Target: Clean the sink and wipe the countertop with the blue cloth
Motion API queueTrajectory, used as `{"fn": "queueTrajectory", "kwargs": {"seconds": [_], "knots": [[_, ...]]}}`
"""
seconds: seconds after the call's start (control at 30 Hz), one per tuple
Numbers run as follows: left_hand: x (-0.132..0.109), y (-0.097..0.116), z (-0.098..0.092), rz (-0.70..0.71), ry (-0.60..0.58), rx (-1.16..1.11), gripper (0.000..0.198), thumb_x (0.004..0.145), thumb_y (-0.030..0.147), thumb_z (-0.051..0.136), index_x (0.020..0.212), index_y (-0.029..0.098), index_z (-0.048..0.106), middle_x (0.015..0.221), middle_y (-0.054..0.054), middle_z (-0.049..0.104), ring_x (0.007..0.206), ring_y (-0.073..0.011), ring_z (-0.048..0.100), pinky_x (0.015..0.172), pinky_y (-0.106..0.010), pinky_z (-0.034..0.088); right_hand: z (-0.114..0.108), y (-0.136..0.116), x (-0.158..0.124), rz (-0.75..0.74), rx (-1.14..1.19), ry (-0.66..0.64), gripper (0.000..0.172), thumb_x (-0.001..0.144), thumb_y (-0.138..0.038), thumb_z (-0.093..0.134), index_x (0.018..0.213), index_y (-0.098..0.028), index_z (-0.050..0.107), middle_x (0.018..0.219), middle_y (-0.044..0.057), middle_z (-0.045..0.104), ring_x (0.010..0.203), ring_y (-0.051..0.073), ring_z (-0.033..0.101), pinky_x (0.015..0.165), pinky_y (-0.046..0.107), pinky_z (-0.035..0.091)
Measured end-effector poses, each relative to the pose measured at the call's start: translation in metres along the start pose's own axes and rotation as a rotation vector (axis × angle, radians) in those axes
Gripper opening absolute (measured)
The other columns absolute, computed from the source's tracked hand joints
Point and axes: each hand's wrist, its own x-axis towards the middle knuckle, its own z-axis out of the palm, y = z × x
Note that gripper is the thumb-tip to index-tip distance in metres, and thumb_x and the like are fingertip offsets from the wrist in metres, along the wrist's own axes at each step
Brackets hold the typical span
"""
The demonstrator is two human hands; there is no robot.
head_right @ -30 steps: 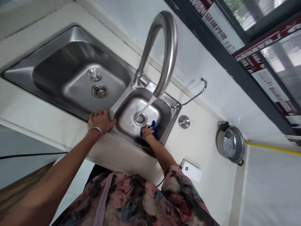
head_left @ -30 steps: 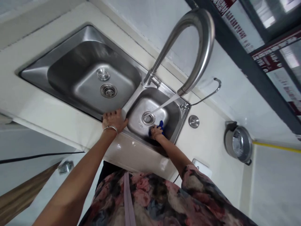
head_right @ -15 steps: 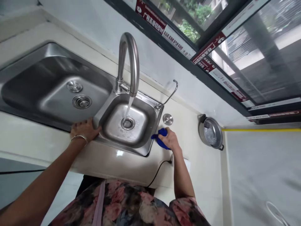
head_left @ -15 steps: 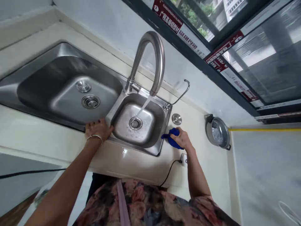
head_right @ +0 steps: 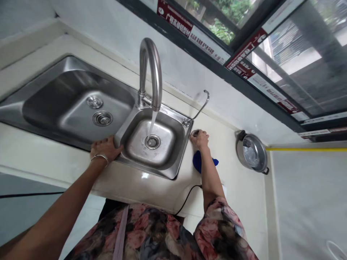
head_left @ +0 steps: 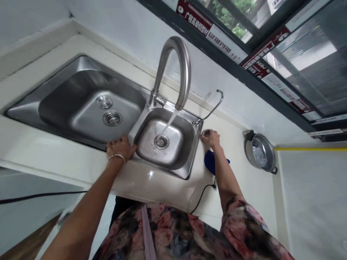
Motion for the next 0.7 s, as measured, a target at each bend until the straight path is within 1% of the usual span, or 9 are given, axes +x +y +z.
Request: {"fn": "queueTrajectory", "kwargs": {"seconds": [0.1, 0.17, 0.2, 0.27, 0.33, 0.4, 0.5, 0.6, 0.7], "knots": [[0.0, -0.001, 0.004, -0.002, 0.017, -0.036, 0.071, 0.091, 0.056, 0.047, 0.144, 0.01, 0.054, 0.136, -0.026, 0.066, 0.129, -0.0412, 0.059, 0.111, -0.049, 0.036, 0.024, -0.034, -0.023, -0.267, -0.011, -0.06, 0.069, 0.086, -0.044, 0.079, 0.143, -0.012, 0.056, 0.136, 0.02, 0.059, 0.126, 0.034, 0.054, 0.105, 0.041, 0.045], [0.001, -0.001, 0.007, 0.001, 0.014, -0.048, 0.071, 0.091, 0.056, 0.047, 0.145, 0.01, 0.054, 0.135, -0.026, 0.066, 0.129, -0.0413, 0.058, 0.112, -0.05, 0.034, 0.052, -0.071, -0.04, -0.466, -0.045, -0.124, 0.074, 0.083, -0.043, 0.081, 0.147, -0.018, 0.054, 0.144, 0.017, 0.055, 0.129, 0.036, 0.051, 0.107, 0.044, 0.045], [0.001, -0.001, 0.007, -0.001, 0.012, -0.048, 0.071, 0.091, 0.056, 0.047, 0.144, 0.01, 0.054, 0.135, -0.025, 0.066, 0.129, -0.0411, 0.058, 0.113, -0.05, 0.034, 0.068, -0.091, -0.046, -0.506, -0.083, -0.172, 0.074, 0.082, -0.043, 0.082, 0.147, -0.02, 0.054, 0.147, 0.017, 0.053, 0.131, 0.037, 0.049, 0.107, 0.046, 0.045], [0.001, -0.001, 0.007, -0.015, 0.004, -0.042, 0.071, 0.091, 0.056, 0.047, 0.144, 0.01, 0.054, 0.135, -0.025, 0.066, 0.129, -0.0409, 0.058, 0.113, -0.05, 0.034, 0.099, -0.127, -0.05, -0.487, -0.177, -0.302, 0.072, 0.081, -0.042, 0.083, 0.144, -0.021, 0.055, 0.147, 0.017, 0.052, 0.132, 0.039, 0.046, 0.108, 0.05, 0.044], [0.0, 0.0, 0.006, -0.021, -0.003, -0.041, 0.07, 0.091, 0.056, 0.047, 0.144, 0.01, 0.054, 0.134, -0.025, 0.067, 0.129, -0.0404, 0.058, 0.113, -0.05, 0.034, 0.126, -0.15, -0.047, -0.398, -0.234, -0.402, 0.071, 0.082, -0.04, 0.083, 0.143, -0.018, 0.054, 0.147, 0.019, 0.051, 0.133, 0.04, 0.045, 0.108, 0.052, 0.044], [-0.001, 0.0, 0.006, -0.012, -0.008, -0.043, 0.07, 0.092, 0.055, 0.047, 0.145, 0.01, 0.053, 0.135, -0.025, 0.066, 0.129, -0.0397, 0.058, 0.113, -0.05, 0.033, 0.147, -0.158, -0.041, -0.347, -0.226, -0.427, 0.074, 0.086, -0.039, 0.081, 0.148, -0.016, 0.049, 0.151, 0.021, 0.046, 0.136, 0.039, 0.043, 0.109, 0.051, 0.044], [-0.001, 0.001, 0.007, -0.012, -0.007, -0.044, 0.071, 0.092, 0.055, 0.048, 0.146, 0.01, 0.052, 0.137, -0.024, 0.065, 0.13, -0.0395, 0.056, 0.115, -0.049, 0.031, 0.172, -0.155, -0.035, -0.465, -0.129, -0.372, 0.08, 0.087, -0.031, 0.08, 0.155, -0.015, 0.041, 0.161, 0.021, 0.036, 0.144, 0.035, 0.037, 0.114, 0.045, 0.041], [-0.001, 0.0, 0.008, -0.024, -0.002, -0.042, 0.072, 0.092, 0.056, 0.049, 0.147, 0.01, 0.051, 0.138, -0.024, 0.064, 0.132, -0.0399, 0.055, 0.115, -0.049, 0.029, 0.19, -0.15, -0.037, -0.569, -0.071, -0.345, 0.078, 0.085, -0.026, 0.081, 0.153, -0.014, 0.045, 0.162, 0.02, 0.035, 0.147, 0.032, 0.033, 0.119, 0.041, 0.035], [-0.001, 0.0, 0.008, -0.023, -0.012, -0.043, 0.071, 0.092, 0.056, 0.048, 0.148, 0.011, 0.051, 0.137, -0.023, 0.065, 0.131, -0.0399, 0.055, 0.114, -0.049, 0.031, 0.199, -0.149, -0.039, -0.515, -0.047, -0.266, 0.067, 0.087, -0.032, 0.079, 0.146, -0.015, 0.054, 0.163, 0.02, 0.034, 0.15, 0.035, 0.03, 0.123, 0.046, 0.028]]}}
